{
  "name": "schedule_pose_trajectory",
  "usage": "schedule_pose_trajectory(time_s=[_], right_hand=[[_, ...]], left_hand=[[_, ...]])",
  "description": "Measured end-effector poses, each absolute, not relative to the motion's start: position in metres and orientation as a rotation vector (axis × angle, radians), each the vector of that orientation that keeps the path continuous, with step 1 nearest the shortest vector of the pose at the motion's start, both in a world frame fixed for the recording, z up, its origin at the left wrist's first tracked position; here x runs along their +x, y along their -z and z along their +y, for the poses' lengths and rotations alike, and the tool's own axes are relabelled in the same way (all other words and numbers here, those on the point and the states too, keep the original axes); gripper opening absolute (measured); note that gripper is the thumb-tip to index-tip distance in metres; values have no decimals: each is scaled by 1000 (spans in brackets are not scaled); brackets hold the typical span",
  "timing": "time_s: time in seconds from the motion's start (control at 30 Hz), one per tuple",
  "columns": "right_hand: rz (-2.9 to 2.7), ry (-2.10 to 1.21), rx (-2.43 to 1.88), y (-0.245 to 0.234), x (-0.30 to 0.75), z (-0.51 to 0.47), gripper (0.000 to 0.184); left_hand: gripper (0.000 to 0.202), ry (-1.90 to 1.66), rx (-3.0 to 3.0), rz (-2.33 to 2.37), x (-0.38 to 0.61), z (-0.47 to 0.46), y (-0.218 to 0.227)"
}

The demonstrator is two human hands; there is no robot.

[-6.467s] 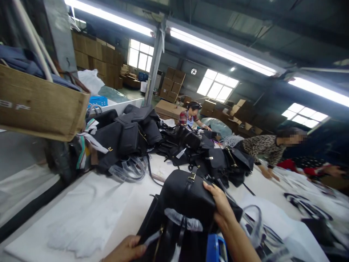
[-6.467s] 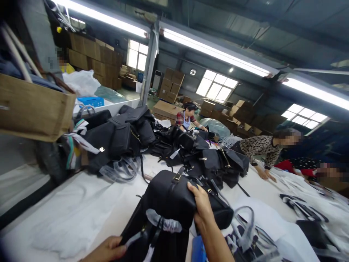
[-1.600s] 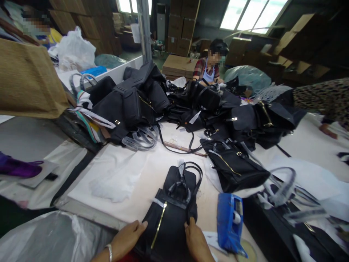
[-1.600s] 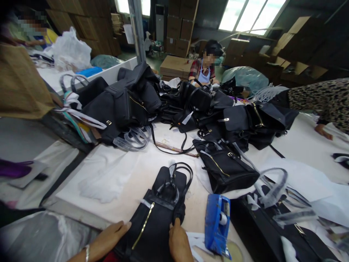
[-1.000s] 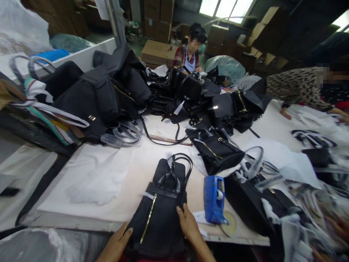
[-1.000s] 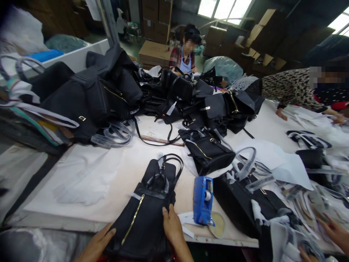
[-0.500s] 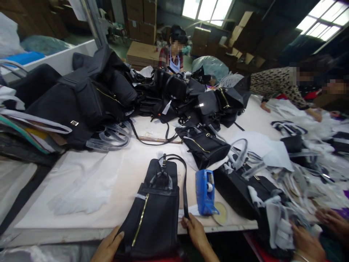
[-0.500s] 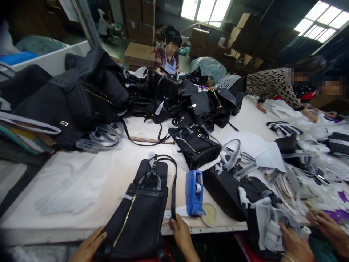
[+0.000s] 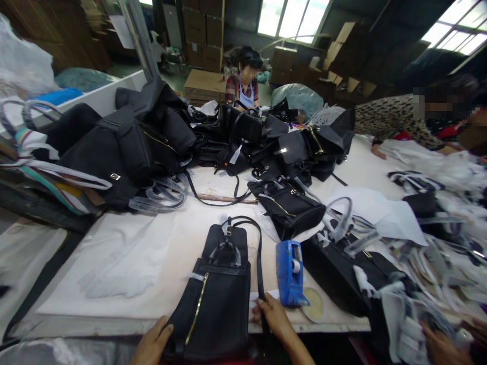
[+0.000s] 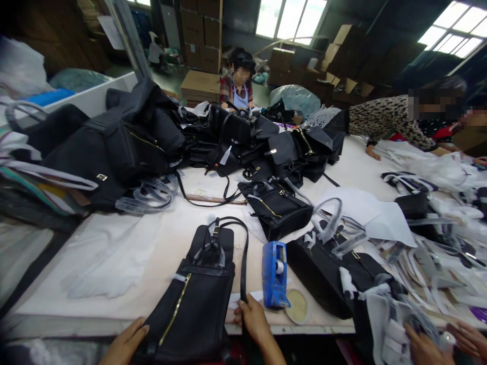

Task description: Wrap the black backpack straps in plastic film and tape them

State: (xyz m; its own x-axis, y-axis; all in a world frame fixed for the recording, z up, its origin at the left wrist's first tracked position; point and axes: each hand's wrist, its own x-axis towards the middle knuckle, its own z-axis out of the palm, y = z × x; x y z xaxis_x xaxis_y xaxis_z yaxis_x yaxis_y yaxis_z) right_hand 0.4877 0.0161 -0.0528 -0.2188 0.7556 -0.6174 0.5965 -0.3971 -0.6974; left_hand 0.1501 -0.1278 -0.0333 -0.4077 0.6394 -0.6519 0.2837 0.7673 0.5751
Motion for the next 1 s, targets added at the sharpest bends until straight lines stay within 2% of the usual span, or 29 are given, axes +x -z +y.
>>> schedule_pose_trajectory(time_s=[0.1,0.27,0.4,0.5,0.63,0.77,1.0], right_hand=[[-1633,-1683,-1797,58,483,19,38],[-1556,-1326,-1994,51,508,50,54],[-1399,-1549,-1902,24,485,59,50],[-1573,-1604,-1830,-3,444,48,46],[-2169,-1245,-1874,-19,402,28,43],[-2441,-918,-2003,-6,396,15,47],[-2435,-838,-1949,20,407,25,35]], left_hand=[[57,-485,717,1987,149,-133,40],[45,-588,736,2048,157,-133,28],[40,-580,746,2050,166,-125,16],[40,-529,789,2017,169,-119,12],[46,-508,818,1923,167,-113,3],[44,-449,882,1866,163,-111,-14],[49,-245,1032,1928,158,-101,-10]])
